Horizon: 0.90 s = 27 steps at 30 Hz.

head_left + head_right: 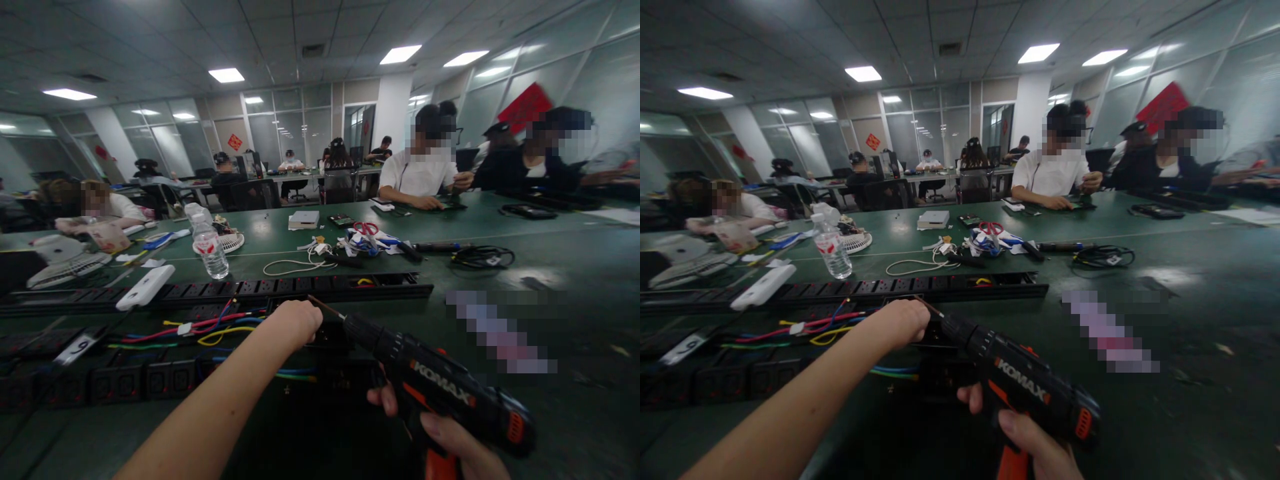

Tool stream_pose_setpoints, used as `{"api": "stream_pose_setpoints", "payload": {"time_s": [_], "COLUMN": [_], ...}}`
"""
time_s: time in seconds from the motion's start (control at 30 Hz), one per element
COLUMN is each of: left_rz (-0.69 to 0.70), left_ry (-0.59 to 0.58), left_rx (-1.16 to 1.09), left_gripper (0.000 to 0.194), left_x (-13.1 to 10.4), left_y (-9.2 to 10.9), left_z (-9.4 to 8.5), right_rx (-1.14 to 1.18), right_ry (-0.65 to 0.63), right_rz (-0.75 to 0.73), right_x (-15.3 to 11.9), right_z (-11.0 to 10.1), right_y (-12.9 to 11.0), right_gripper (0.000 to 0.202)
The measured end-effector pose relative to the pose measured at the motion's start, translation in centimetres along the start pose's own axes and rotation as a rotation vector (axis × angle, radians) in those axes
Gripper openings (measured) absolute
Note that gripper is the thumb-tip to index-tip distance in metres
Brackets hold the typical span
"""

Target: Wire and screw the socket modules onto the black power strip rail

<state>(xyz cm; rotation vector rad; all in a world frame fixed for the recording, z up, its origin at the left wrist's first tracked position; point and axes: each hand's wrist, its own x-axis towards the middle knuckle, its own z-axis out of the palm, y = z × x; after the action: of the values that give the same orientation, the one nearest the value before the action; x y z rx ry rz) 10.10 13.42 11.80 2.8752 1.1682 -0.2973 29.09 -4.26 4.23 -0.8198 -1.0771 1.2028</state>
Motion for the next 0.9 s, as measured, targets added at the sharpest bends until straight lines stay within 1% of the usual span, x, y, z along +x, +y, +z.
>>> {"api": "stream_pose_setpoints", "payload": {"time_s": [0.1,0.17,0.2,0.27,0.33,0.4,0.5,0.6,0.73,0.8,0.9], "left_rz": [0.003,0.019,0.032,0.033,0.005,-0.033,-0.058,-0.041,0.01,0.058,0.063], "left_ry": [0.006,0.009,0.012,0.036,0.069,0.028,-0.052,-0.098,-0.069,-0.036,0.079], "left_rx": [-0.014,-0.069,-0.122,-0.32,-0.433,-0.496,-0.546,-0.522,-0.535,-0.535,-0.536], "left_gripper": [0.019,0.018,0.018,0.019,0.021,0.022,0.022,0.019,0.018,0.018,0.02], "left_x": [-1.0,-1.4,-1.7,-2.5,-3.9,-5.8,-8.3,-9.7,-9.7,-9.5,-9.2], "left_y": [-0.5,-1.2,-1.6,-2.5,-3.2,-3.4,-3.1,-2.3,-1.6,-1.7,-2.0], "left_z": [-0.5,-0.8,-1.0,-1.3,-1.5,-1.6,-0.8,0.8,2.7,3.1,3.2], "right_rx": [-0.008,-0.014,-0.015,-0.015,-0.016,-0.017,-0.012,0.004,0.019,0.024,0.02], "right_ry": [0.012,0.0,-0.012,-0.034,-0.037,-0.016,0.023,0.05,0.065,0.07,0.066], "right_rz": [0.01,0.018,0.02,0.018,0.02,0.032,0.057,0.08,0.087,0.102,0.112], "right_x": [-0.1,0.0,0.0,0.0,0.0,-0.1,-0.3,-0.5,-0.5,-0.4,-0.3], "right_z": [0.1,0.1,0.2,0.3,0.4,0.5,0.7,0.8,0.8,0.6,0.5], "right_y": [-0.2,-0.5,-0.6,-0.9,-1.1,-1.2,-1.1,-1.0,-1.0,-1.0,-1.0], "right_gripper": [0.039,0.038,0.037,0.034,0.033,0.034,0.031,0.031,0.033,0.037,0.037]}}
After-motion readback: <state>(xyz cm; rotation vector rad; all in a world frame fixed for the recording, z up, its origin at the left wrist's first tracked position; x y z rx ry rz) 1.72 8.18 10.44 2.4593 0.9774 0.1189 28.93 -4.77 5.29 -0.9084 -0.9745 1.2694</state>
